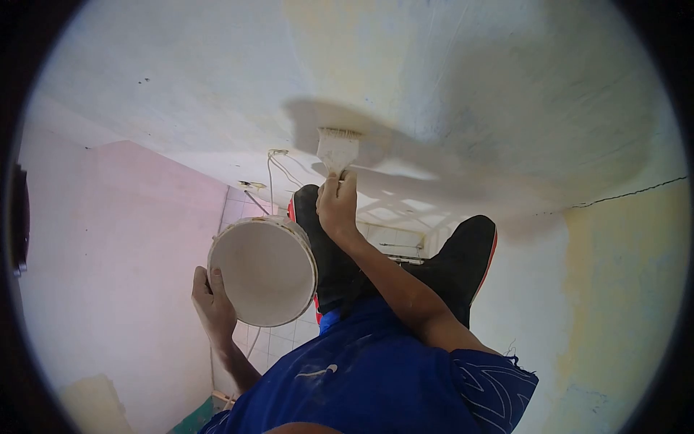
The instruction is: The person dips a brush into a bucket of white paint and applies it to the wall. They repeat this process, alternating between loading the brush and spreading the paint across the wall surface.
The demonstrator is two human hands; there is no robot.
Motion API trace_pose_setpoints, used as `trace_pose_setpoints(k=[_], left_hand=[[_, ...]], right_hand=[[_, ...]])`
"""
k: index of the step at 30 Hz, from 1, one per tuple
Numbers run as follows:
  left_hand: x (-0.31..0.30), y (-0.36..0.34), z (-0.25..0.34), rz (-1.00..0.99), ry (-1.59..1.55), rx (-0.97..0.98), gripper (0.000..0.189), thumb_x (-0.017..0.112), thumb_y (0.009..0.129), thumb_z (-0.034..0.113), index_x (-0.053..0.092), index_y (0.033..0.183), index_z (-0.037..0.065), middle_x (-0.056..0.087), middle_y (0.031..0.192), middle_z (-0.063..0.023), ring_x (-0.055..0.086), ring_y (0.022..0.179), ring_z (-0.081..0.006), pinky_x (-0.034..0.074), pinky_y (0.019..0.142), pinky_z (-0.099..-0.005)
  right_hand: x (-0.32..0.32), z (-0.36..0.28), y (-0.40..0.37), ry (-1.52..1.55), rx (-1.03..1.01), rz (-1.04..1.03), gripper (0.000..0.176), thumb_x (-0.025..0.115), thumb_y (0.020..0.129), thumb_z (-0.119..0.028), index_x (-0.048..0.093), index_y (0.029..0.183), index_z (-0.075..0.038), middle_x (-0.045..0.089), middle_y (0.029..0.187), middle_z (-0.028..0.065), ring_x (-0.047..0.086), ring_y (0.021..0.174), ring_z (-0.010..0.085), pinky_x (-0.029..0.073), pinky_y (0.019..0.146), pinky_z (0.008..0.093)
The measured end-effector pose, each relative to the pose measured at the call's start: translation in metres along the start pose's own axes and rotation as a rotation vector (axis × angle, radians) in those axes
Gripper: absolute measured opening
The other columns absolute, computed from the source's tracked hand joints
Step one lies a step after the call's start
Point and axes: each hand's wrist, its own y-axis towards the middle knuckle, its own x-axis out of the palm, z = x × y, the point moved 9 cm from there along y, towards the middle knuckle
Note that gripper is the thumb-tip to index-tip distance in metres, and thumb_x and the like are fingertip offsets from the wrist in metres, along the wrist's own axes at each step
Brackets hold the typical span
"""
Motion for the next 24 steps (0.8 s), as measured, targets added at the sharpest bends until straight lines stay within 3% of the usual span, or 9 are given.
trace_pose_setpoints(k=[4, 6, 8, 10, 14, 17, 22, 24], left_hand=[[-0.003, 0.002, 0.0, 0.019, 0.004, 0.024, 0.038, 0.051, 0.109, 0.018, 0.036, 0.078, 0.002, 0.031, 0.063, -0.0052, 0.029, 0.061, -0.0096, 0.029, 0.051, -0.033], [-0.003, 0.001, -0.002, 0.015, 0.005, 0.011, 0.038, 0.051, 0.109, 0.018, 0.036, 0.078, 0.002, 0.031, 0.063, -0.0051, 0.029, 0.062, -0.0099, 0.029, 0.051, -0.0334], [-0.003, 0.001, -0.005, 0.004, 0.02, 0.013, 0.038, 0.049, 0.109, 0.019, 0.036, 0.077, 0.004, 0.031, 0.068, 0.0001, 0.03, 0.066, -0.0082, 0.03, 0.054, -0.031], [-0.003, 0.001, -0.007, 0.011, 0.023, 0.015, 0.038, 0.049, 0.109, 0.02, 0.036, 0.077, 0.004, 0.031, 0.067, 0.0001, 0.03, 0.066, -0.0082, 0.03, 0.054, -0.0309], [-0.003, 0.0, -0.01, 0.013, 0.035, 0.019, 0.038, 0.049, 0.109, 0.02, 0.036, 0.077, 0.004, 0.031, 0.067, 0.0003, 0.03, 0.066, -0.0081, 0.03, 0.054, -0.0307], [-0.003, 0.002, -0.009, 0.019, 0.041, 0.042, 0.038, 0.049, 0.11, 0.02, 0.036, 0.077, 0.004, 0.031, 0.067, 0.0004, 0.029, 0.066, -0.0079, 0.03, 0.054, -0.0307], [0.002, 0.005, -0.001, 0.008, 0.034, 0.028, 0.038, 0.05, 0.109, 0.02, 0.036, 0.077, 0.004, 0.03, 0.068, 0.0006, 0.029, 0.066, -0.0077, 0.029, 0.054, -0.0305], [0.004, 0.003, -0.002, -0.005, 0.047, 0.01, 0.038, 0.05, 0.109, 0.02, 0.036, 0.077, 0.004, 0.03, 0.068, 0.0007, 0.029, 0.066, -0.0076, 0.029, 0.054, -0.0304]], right_hand=[[-0.015, 0.024, 0.01, -0.097, -0.196, -0.008, 0.016, 0.042, 0.11, -0.019, 0.04, 0.103, -0.005, 0.046, 0.063, 0.0008, 0.04, 0.041, 0.0086, 0.036, 0.036, 0.0267], [-0.045, 0.083, 0.039, -0.173, -0.156, 0.024, 0.018, 0.043, 0.109, -0.02, 0.041, 0.103, -0.003, 0.047, 0.064, 0.0025, 0.044, 0.044, 0.0105, 0.037, 0.038, 0.0297], [-0.067, 0.113, 0.055, -0.244, -0.119, 0.057, 0.02, 0.045, 0.108, -0.021, 0.042, 0.103, -0.002, 0.048, 0.064, 0.0042, 0.047, 0.046, 0.0123, 0.038, 0.04, 0.0327], [-0.084, 0.153, 0.053, -0.218, 0.204, 0.091, 0.021, 0.047, 0.105, -0.022, 0.044, 0.1, -0.002, 0.048, 0.064, 0.0047, 0.048, 0.044, 0.0158, 0.04, 0.039, 0.0352], [-0.106, 0.192, 0.061, -0.06, 0.439, 0.172, 0.021, 0.048, 0.104, -0.022, 0.044, 0.096, -0.003, 0.047, 0.062, 0.004, 0.045, 0.04, 0.0165, 0.038, 0.035, 0.0344], [-0.097, 0.149, 0.066, 0.05, 0.398, 0.107, 0.018, 0.041, 0.106, -0.022, 0.04, 0.095, -0.007, 0.041, 0.059, 0.0002, 0.038, 0.039, 0.0123, 0.029, 0.036, 0.0308], [-0.052, -0.003, 0.012, -0.011, 0.131, 0.103, 0.016, 0.04, 0.108, -0.019, 0.04, 0.098, -0.007, 0.042, 0.061, -0.0001, 0.035, 0.04, 0.0105, 0.031, 0.037, 0.0288], [-0.05, -0.02, -0.003, -0.02, 0.044, 0.077, 0.015, 0.04, 0.109, -0.018, 0.04, 0.099, -0.006, 0.043, 0.062, -0.0001, 0.035, 0.04, 0.0095, 0.032, 0.037, 0.028]])
